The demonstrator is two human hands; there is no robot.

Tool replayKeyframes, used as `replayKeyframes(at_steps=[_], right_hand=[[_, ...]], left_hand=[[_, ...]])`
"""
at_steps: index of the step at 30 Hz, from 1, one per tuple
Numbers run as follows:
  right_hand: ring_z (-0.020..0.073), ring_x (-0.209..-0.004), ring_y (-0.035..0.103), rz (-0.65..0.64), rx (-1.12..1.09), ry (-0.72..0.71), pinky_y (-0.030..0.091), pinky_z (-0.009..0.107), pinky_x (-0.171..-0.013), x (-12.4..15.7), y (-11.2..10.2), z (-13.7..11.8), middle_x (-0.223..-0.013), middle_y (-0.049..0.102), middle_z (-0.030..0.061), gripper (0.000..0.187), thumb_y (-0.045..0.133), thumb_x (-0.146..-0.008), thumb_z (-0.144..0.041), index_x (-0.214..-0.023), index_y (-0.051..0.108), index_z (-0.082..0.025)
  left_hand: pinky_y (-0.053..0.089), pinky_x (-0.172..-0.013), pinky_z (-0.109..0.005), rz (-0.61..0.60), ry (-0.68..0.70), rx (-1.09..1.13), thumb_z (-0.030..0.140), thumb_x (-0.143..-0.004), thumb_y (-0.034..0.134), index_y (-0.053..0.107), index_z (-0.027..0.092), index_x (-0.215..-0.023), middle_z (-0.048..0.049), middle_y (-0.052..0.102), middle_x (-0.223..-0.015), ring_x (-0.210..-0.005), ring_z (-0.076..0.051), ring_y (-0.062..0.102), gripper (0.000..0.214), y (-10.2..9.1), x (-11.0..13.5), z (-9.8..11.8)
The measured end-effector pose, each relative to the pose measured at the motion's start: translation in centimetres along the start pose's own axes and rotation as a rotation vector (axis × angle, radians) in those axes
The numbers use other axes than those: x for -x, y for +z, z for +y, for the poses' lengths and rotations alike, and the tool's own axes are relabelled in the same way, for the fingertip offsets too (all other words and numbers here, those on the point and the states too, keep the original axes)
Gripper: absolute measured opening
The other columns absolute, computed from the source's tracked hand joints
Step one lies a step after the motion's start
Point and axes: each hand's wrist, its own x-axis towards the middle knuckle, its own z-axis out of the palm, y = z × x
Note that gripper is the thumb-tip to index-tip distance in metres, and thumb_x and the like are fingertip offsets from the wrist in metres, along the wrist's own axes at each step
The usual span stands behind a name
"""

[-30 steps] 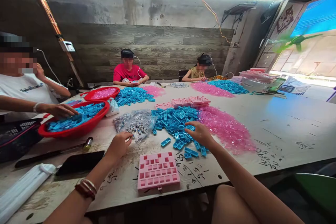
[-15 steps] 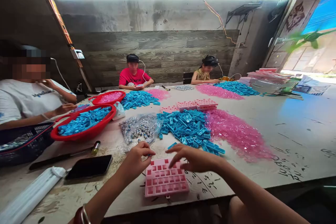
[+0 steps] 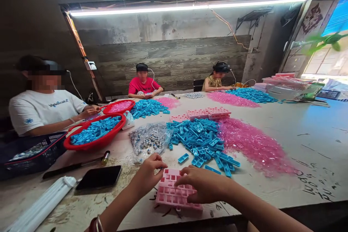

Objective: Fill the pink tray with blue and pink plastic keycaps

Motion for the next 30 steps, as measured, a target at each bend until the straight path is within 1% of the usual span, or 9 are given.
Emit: replayKeyframes(at_steps=[3, 6, 11, 13, 16, 18, 22, 26, 30], right_hand=[[0.0242, -0.106, 0.054, 0.070, -0.030, -0.034, 0.044, 0.036, -0.090, 0.2, -0.4, -0.1, -0.113, 0.061, 0.0099, 0.046, 0.062, -0.071, -0.012, -0.116, 0.061, -0.023], [0.0227, -0.112, 0.051, 0.100, -0.027, -0.042, 0.042, 0.034, -0.092, 0.4, -0.7, 0.2, -0.118, 0.059, 0.0089, 0.043, 0.054, -0.068, 0.001, -0.103, 0.066, -0.021], [0.0206, -0.103, 0.058, 0.009, -0.046, -0.015, 0.046, 0.030, -0.086, 0.3, -0.5, 1.5, -0.118, 0.060, 0.0059, 0.040, 0.054, -0.061, 0.005, -0.088, 0.068, -0.020], [0.0214, -0.107, 0.055, -0.013, -0.058, -0.026, 0.044, 0.031, -0.088, 0.4, -0.6, 2.0, -0.125, 0.055, 0.0050, 0.042, 0.058, -0.059, 0.003, -0.092, 0.067, -0.021], [0.0267, -0.119, 0.046, -0.128, -0.052, -0.070, 0.041, 0.036, -0.094, 0.6, -0.8, 2.7, -0.136, 0.045, 0.0046, 0.056, 0.068, -0.051, -0.002, -0.102, 0.064, -0.024], [0.0289, -0.121, 0.042, -0.171, -0.058, -0.077, 0.040, 0.039, -0.095, 0.6, -0.9, 3.0, -0.139, 0.042, 0.0044, 0.059, 0.071, -0.050, -0.005, -0.104, 0.064, -0.024], [0.0253, -0.112, 0.049, -0.108, -0.082, -0.071, 0.043, 0.035, -0.090, 0.4, -0.7, 3.1, -0.133, 0.046, 0.0045, 0.050, 0.071, -0.053, -0.005, -0.100, 0.066, -0.024], [0.0218, -0.108, 0.049, -0.050, -0.060, -0.141, 0.043, 0.030, -0.087, 0.1, -0.6, 2.8, -0.113, 0.058, 0.0029, 0.045, 0.069, -0.054, 0.000, -0.093, 0.067, -0.022], [0.0207, -0.103, 0.049, -0.013, -0.068, -0.166, 0.044, 0.028, -0.083, -0.1, 0.1, 3.2, -0.107, 0.057, 0.0033, 0.040, 0.071, -0.056, -0.005, -0.092, 0.068, -0.022]], left_hand=[[0.045, -0.075, -0.028, 0.009, -0.003, 0.010, 0.014, -0.077, 0.053, 0.071, 0.019, -0.082, -0.0048, 0.058, -0.084, -0.082, -0.017, 0.056, 0.020, -0.1, 0.0, 0.0], [0.045, -0.075, -0.028, 0.013, -0.002, 0.017, 0.015, -0.077, 0.053, 0.071, 0.019, -0.083, -0.0046, 0.058, -0.084, -0.082, -0.017, 0.056, 0.019, -0.1, 0.0, 0.2], [0.045, -0.076, -0.027, -0.018, 0.006, 0.017, 0.012, -0.077, 0.053, 0.071, 0.019, -0.083, -0.0045, 0.057, -0.086, -0.083, -0.017, 0.056, 0.020, 0.1, 0.1, 0.2], [0.046, -0.076, -0.027, -0.035, 0.019, 0.014, 0.011, -0.077, 0.053, 0.071, 0.019, -0.084, -0.0045, 0.057, -0.087, -0.084, -0.017, 0.056, 0.021, 0.2, 0.1, 0.1], [0.045, -0.074, -0.026, -0.056, 0.034, 0.020, 0.008, -0.077, 0.052, 0.071, 0.018, -0.084, -0.0044, 0.056, -0.088, -0.083, -0.016, 0.056, 0.023, 0.4, 0.1, -0.2], [0.045, -0.074, -0.025, -0.060, 0.043, 0.023, 0.005, -0.076, 0.052, 0.071, 0.018, -0.085, -0.0043, 0.056, -0.087, -0.083, -0.015, 0.056, 0.024, 0.5, 0.0, -0.4], [0.044, -0.076, -0.025, -0.058, 0.054, 0.022, 0.003, -0.076, 0.053, 0.071, 0.018, -0.086, -0.0043, 0.056, -0.087, -0.084, -0.015, 0.055, 0.026, 0.6, 0.0, -0.6], [0.044, -0.075, -0.025, -0.068, 0.046, 0.038, 0.003, -0.076, 0.054, 0.072, 0.019, -0.086, -0.0041, 0.055, -0.087, -0.083, -0.015, 0.055, 0.025, 0.5, 0.0, -0.6], [0.044, -0.074, -0.024, -0.065, 0.032, 0.050, 0.002, -0.076, 0.054, 0.072, 0.018, -0.086, -0.0041, 0.056, -0.086, -0.082, -0.014, 0.055, 0.026, 0.4, 0.0, -0.6]])
